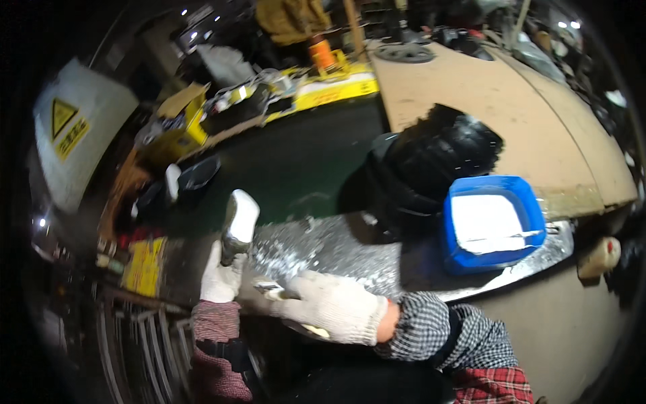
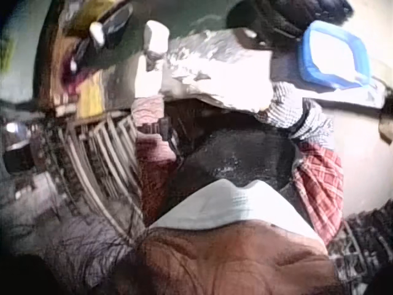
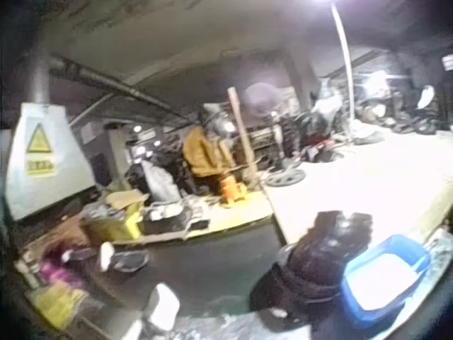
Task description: The person applies liquid from a container to the edges of shoe uppers and the surface of soles using a brush, placing each item on a rack after coating.
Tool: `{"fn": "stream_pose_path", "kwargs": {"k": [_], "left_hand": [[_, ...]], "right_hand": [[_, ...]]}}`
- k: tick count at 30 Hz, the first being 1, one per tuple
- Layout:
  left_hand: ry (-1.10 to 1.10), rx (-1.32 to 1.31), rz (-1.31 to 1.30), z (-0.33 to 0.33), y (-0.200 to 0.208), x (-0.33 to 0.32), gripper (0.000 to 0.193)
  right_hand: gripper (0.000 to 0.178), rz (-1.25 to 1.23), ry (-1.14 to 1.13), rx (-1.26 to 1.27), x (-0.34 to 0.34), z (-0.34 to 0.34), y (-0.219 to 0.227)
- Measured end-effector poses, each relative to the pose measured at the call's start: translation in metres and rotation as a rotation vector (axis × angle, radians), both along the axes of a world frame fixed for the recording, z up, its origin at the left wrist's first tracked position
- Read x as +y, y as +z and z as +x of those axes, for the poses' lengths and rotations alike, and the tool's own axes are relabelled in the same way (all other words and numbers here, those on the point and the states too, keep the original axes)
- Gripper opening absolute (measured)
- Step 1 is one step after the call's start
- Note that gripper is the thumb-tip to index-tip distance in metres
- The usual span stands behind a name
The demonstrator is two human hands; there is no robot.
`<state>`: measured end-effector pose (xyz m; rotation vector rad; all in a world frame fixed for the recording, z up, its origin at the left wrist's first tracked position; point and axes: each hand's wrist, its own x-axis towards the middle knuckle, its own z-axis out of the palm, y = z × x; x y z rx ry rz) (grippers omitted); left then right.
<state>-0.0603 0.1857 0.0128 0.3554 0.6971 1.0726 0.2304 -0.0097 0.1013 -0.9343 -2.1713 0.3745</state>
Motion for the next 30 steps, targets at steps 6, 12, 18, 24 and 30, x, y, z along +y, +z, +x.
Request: {"fn": "stream_pose_path", "kwargs": {"k": [6, 12, 18, 24, 30], "left_hand": [[-0.331, 0.081, 0.25, 0.123, -0.004, -0.019, 0.038], [-0.645, 0.347, 0.088, 0.274, 0.019, -0.084, 0.021], [-0.599, 0.224, -0.015, 0.289, 0.009, -0.09, 0.011], [-0.141, 0.205, 0.387, 0.232, 0.046, -0.084, 0.003], [0.161, 0.671, 1.066, 0.126, 0.116, -0.098, 0.005]], "right_hand": [[0.037, 0.273, -0.457, 0.132, -0.072, 0.088, 0.056], [0.018, 0.36, -1.102, -0.225, -0.151, 0.064, 0.153], [0.028, 0.547, -0.843, -0.258, -0.178, 0.055, 0.167], [0.037, 0.633, -0.709, -0.243, -0.187, 0.053, 0.165], [0.019, 0.753, -0.986, -0.155, -0.165, 0.073, 0.136]]}}
